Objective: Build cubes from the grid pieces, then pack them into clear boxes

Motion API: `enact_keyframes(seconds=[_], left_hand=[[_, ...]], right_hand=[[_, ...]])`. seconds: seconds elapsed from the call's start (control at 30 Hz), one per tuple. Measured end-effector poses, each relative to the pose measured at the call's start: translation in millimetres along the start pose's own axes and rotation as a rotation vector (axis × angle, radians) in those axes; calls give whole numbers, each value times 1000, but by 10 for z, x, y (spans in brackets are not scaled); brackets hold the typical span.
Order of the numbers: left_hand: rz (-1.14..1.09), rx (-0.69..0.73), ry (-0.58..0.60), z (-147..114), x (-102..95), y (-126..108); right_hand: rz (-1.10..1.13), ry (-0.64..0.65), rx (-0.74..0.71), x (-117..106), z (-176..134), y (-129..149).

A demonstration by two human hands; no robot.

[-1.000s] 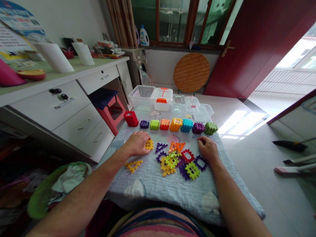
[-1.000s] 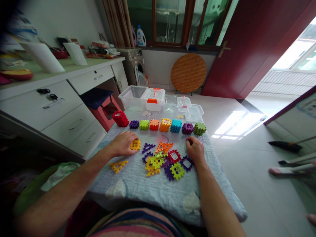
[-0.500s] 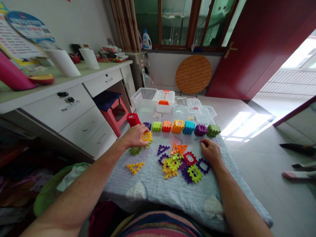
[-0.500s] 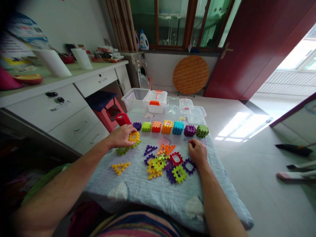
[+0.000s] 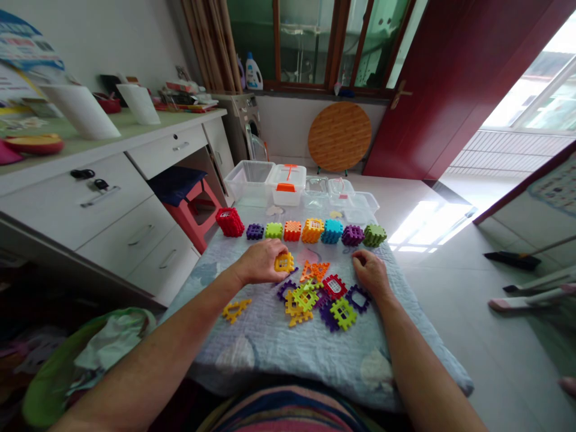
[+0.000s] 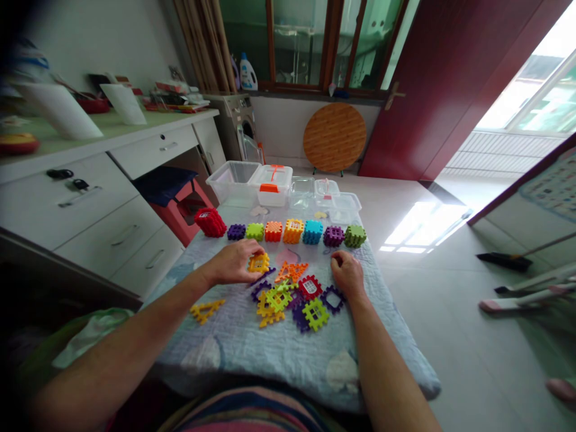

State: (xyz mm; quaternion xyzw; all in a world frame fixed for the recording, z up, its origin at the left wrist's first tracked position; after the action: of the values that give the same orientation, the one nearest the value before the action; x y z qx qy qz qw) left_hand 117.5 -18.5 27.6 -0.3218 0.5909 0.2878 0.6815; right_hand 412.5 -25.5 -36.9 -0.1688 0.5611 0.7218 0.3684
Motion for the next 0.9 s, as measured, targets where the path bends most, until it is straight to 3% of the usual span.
enact_keyframes(seconds=[0.2,0.37,0.5,0.7,0.8,0.9], left_hand=[[73,-50,-16,251,176,-54],[26,-120,-18,243,158,-35],[-72,-128,-82,117,109,-3],[-127,-136,-140,17,148,-16],[-149,-132,-164,-13,191,-20],[-186,-119,-180,-44,216,-11]], right_hand=[[12,0,0,9,-3,0],[29,25,1,-2,-4,80],[78,162,-66,79,2,377],[43,394,-186,479,33,910],[25,421,-187,632,43,1026],[-5,331,-190,593,81,1088]])
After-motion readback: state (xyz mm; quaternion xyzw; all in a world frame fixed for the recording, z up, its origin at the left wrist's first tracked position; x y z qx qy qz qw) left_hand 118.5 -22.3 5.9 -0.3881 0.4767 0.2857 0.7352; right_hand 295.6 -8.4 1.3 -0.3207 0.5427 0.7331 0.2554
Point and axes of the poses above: each hand's wrist, its own z-axis towards the middle knuckle, its own x-axis out of the palm, y = z × x, the point moved 7 cm from there along z, towards the middle knuckle, and after that the axes turned 9 degrees about z, right-handed, at the moved point
